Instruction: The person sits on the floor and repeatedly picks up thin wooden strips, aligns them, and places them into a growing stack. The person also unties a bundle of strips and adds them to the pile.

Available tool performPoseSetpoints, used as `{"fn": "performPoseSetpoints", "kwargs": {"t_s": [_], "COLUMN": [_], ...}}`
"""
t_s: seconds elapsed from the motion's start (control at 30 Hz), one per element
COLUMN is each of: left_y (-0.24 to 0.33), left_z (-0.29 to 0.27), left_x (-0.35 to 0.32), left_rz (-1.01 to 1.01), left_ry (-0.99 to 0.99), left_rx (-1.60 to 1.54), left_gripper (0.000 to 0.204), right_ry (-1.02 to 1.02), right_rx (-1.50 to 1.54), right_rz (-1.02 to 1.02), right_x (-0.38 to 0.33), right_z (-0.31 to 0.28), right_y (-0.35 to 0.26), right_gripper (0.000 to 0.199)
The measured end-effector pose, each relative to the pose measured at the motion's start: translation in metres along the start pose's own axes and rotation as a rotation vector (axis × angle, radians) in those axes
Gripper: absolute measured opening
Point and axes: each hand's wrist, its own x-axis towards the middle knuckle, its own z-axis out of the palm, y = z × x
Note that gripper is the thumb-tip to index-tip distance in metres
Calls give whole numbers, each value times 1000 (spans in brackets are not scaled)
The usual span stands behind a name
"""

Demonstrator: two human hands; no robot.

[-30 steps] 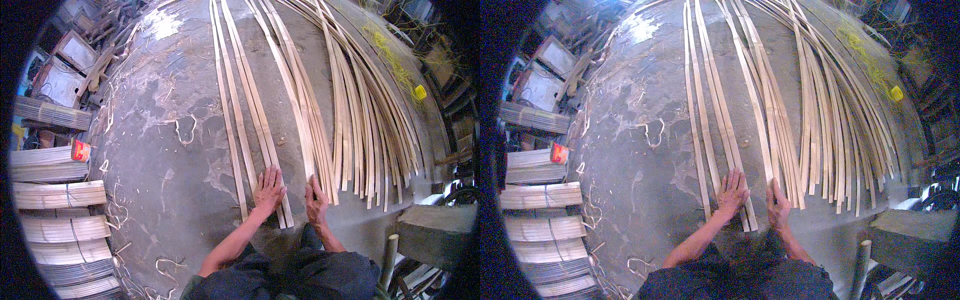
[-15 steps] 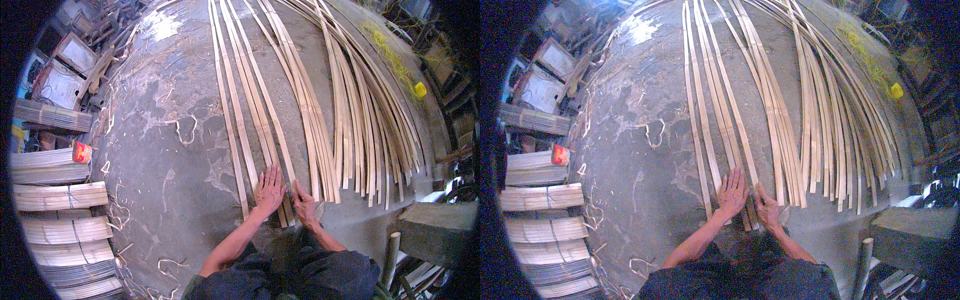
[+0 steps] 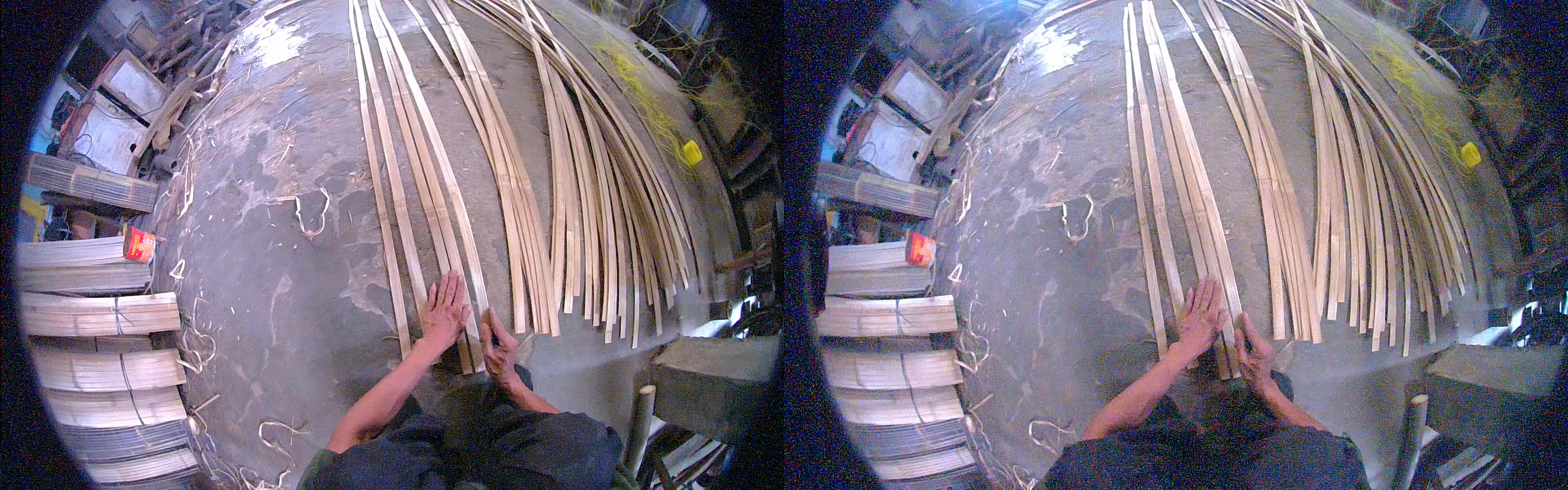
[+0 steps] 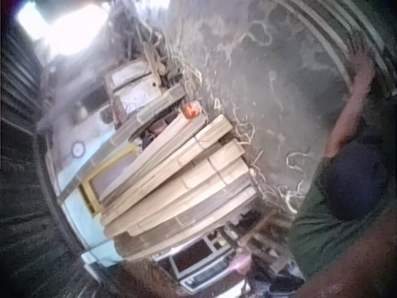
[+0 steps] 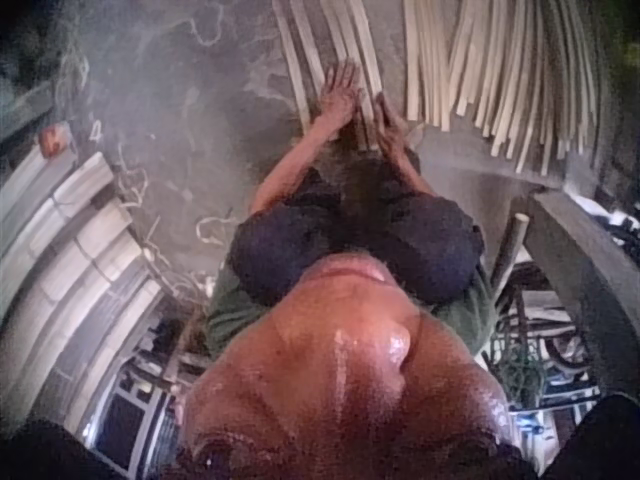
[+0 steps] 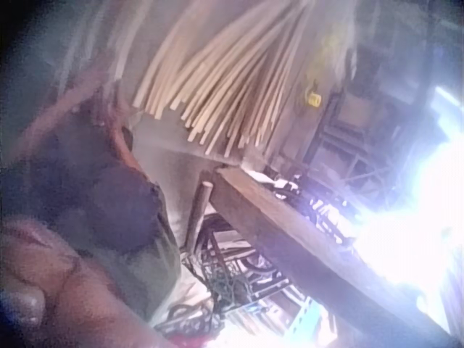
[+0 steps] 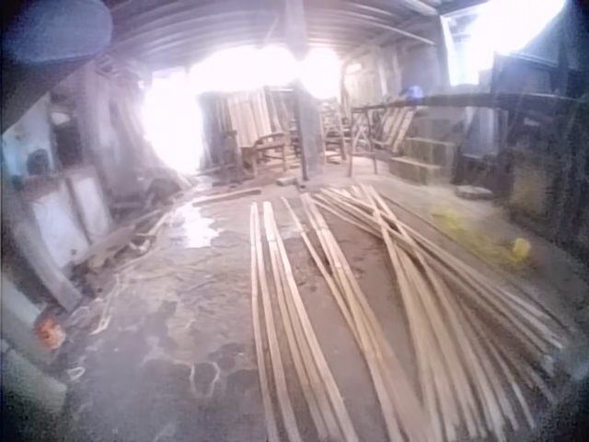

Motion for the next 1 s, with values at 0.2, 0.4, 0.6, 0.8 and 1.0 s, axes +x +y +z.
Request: {"fn": "performPoseSetpoints", "kwargs": {"t_s": [0.2, 0.4, 0.6, 0.8, 1.0], "left_y": [-13, -6, -19, -24, -6], "left_z": [-3, -38, -34, -26, -32], "left_x": [9, 36, 20, 11, 8], "left_rz": [-110, -307, -503, -517, -550], "left_ry": [308, 343, 196, 126, 241], "left_rx": [-482, -877, -880, -961, -907], "left_gripper": [51, 45, 44, 59, 56], "right_ry": [9, -201, -263, -381, -357], "right_rx": [77, 142, 168, 159, 219], "right_rz": [-165, 193, 54, -29, -44], "right_x": [3, 4, -6, -9, -10], "right_z": [12, 38, 61, 50, 52], "right_y": [-20, -18, -34, -41, -31], "right_gripper": [43, 43, 56, 61, 60]}}
